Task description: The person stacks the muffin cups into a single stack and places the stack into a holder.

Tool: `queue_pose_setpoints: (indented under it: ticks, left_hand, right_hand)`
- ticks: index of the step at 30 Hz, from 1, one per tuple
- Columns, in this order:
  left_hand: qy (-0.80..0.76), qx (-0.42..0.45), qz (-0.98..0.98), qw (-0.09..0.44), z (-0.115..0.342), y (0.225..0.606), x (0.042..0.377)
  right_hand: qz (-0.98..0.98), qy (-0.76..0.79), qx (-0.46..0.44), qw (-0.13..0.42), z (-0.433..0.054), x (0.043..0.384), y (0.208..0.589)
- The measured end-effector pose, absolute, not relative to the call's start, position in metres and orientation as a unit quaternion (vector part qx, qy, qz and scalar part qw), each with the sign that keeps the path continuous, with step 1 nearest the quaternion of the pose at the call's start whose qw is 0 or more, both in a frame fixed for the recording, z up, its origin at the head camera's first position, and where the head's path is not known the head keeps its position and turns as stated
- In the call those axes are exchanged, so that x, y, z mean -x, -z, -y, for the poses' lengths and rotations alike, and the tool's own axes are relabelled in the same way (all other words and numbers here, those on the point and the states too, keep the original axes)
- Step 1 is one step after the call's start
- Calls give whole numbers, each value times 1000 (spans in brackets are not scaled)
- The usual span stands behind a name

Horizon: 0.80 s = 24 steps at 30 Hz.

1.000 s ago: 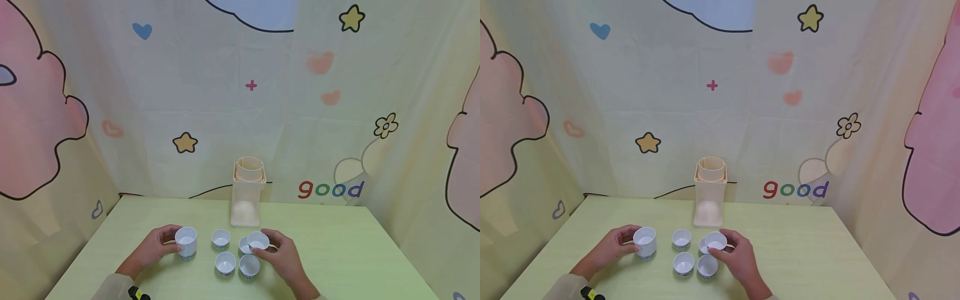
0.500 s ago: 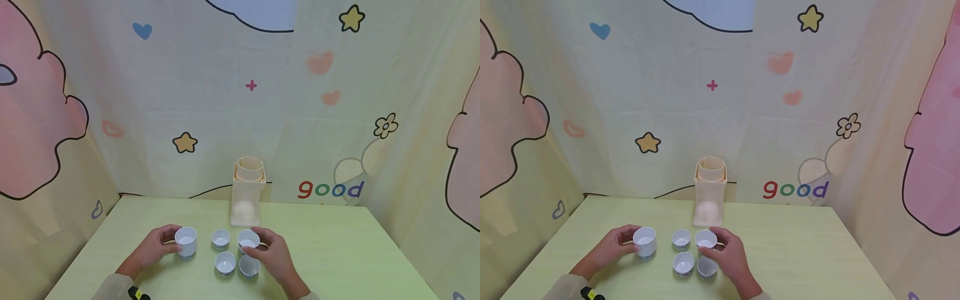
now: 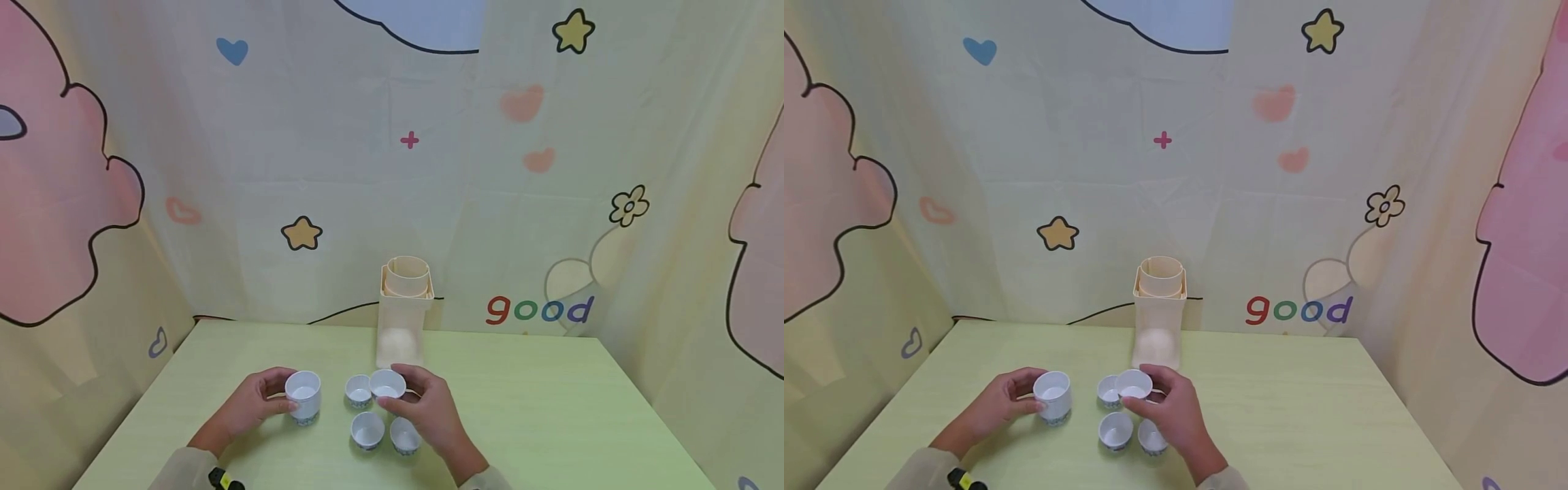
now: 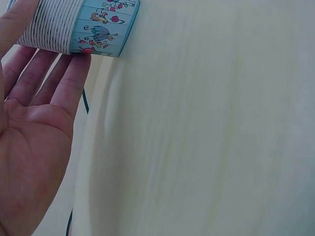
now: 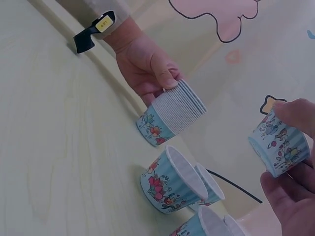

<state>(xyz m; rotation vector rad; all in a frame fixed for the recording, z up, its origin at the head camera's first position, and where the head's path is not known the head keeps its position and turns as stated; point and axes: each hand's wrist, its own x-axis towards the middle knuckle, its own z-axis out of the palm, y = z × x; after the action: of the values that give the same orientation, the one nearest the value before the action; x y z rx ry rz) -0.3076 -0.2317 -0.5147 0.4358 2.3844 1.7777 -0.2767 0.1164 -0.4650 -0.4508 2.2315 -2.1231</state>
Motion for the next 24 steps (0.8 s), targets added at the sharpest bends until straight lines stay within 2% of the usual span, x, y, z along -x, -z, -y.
queue_pose_setpoints:
  ticks: [24]
  left_hand:
    - [-589,-153,-791,64,231,513,306]
  right_hand:
    - [-713,676,184,29,-72,299,456]
